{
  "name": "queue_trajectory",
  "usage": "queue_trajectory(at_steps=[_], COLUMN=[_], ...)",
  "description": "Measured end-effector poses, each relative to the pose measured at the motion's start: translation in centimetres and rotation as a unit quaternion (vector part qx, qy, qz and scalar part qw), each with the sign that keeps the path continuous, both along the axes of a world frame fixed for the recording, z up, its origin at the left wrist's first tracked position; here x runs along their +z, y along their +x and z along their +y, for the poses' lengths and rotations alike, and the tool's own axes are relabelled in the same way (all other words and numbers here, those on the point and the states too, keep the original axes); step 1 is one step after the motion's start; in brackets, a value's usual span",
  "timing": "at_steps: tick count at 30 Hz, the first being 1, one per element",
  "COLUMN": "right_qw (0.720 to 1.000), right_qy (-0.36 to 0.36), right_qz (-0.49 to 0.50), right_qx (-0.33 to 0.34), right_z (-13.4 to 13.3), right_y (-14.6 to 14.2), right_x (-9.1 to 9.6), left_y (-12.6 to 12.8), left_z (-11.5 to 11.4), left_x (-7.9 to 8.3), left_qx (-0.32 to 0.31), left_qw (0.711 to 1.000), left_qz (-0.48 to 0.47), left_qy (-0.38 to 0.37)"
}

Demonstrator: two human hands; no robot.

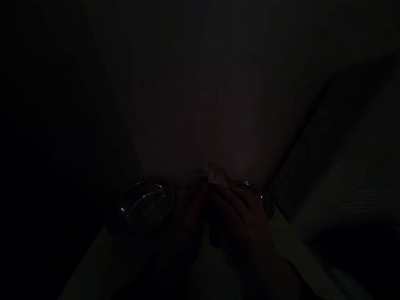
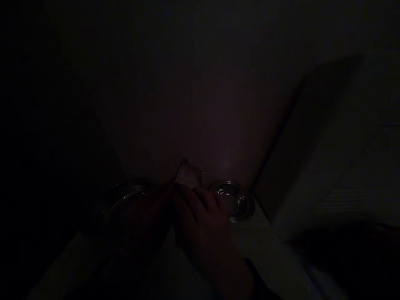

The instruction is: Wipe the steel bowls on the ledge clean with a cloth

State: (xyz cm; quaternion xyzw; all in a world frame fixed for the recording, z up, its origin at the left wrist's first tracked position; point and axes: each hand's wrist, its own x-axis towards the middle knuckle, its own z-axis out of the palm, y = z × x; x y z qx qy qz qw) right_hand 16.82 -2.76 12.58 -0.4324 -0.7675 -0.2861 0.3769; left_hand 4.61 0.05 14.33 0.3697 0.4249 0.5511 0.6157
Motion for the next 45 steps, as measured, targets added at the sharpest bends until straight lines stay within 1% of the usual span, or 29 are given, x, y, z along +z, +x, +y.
queue_trajectory(at_steps=[3, 6, 7, 9, 11, 13, 14, 16, 18, 22, 24, 26, 27, 30, 32, 34, 36, 41, 42, 45], right_qw=[1.0, 0.999, 1.0, 1.0, 1.0, 1.0, 1.0, 1.0, 0.999, 1.0, 1.0, 1.0, 1.0, 1.0, 1.0, 1.0, 1.0, 1.0, 1.0, 0.999], right_qy=[-0.007, -0.014, -0.015, -0.012, -0.004, 0.001, 0.001, -0.007, -0.016, -0.008, 0.001, 0.004, 0.004, -0.002, -0.01, -0.013, -0.009, -0.002, -0.006, -0.018], right_qz=[0.023, 0.023, 0.019, 0.014, 0.009, 0.004, 0.005, 0.011, 0.015, 0.012, 0.006, 0.0, 0.001, 0.017, 0.022, 0.021, 0.018, 0.005, 0.008, 0.019], right_qx=[-0.019, -0.021, -0.017, -0.011, -0.004, -0.005, -0.011, -0.024, -0.034, -0.027, -0.015, -0.006, -0.006, -0.015, -0.019, -0.019, -0.016, 0.004, -0.002, -0.025], right_z=[0.2, 0.3, 0.2, 0.1, -0.1, -0.2, -0.1, 0.1, 0.3, 0.2, 0.0, -0.2, -0.1, 0.1, 0.3, 0.3, 0.2, -0.2, -0.2, 0.1], right_y=[0.5, 0.6, 0.5, 0.2, -0.2, -0.2, -0.1, 0.3, 0.6, 0.4, 0.0, -0.2, -0.2, 0.3, 0.7, 0.8, 0.5, -0.1, 0.0, 0.7], right_x=[0.3, 0.2, 0.0, -0.3, -0.5, -0.4, -0.3, 0.1, 0.3, 0.0, -0.3, -0.3, -0.2, 0.3, 0.5, 0.6, 0.3, 0.0, 0.1, 0.3], left_y=[-0.1, -0.2, -0.3, -0.5, -0.7, -0.8, -0.7, -0.5, -0.2, -0.3, -0.5, -0.6, -0.6, -0.5, -0.3, -0.3, -0.3, -0.7, -0.7, -0.4], left_z=[0.0, 0.1, 0.1, 0.2, 0.3, 0.3, 0.2, 0.1, -0.1, -0.3, -0.3, -0.4, -0.4, -0.4, -0.5, -0.5, -0.4, -0.3, -0.4, -0.4], left_x=[-0.4, -0.7, -0.6, -0.4, -0.1, 0.0, -0.1, -0.3, -0.5, -0.4, -0.2, -0.2, -0.3, -0.5, -0.6, -0.4, 0.0, 0.9, 0.9, 0.6], left_qx=[-0.055, -0.062, -0.058, -0.028, 0.03, 0.041, 0.028, -0.053, -0.081, -0.035, -0.001, 0.018, 0.017, -0.04, -0.059, -0.053, -0.032, 0.028, 0.026, -0.025], left_qw=[0.998, 0.998, 0.998, 0.998, 0.996, 0.995, 0.996, 0.997, 0.996, 0.998, 0.998, 0.998, 0.998, 0.997, 0.997, 0.998, 0.998, 0.994, 0.994, 0.996], left_qz=[0.015, 0.02, 0.027, 0.047, 0.078, 0.086, 0.078, 0.051, 0.043, 0.046, 0.059, 0.066, 0.066, 0.062, 0.057, 0.046, 0.046, 0.103, 0.105, 0.089], left_qy=[0.007, 0.008, 0.002, 0.006, 0.02, 0.022, 0.022, 0.006, -0.003, -0.013, -0.009, -0.004, -0.004, -0.003, 0.001, 0.005, 0.004, -0.024, -0.022, -0.008])
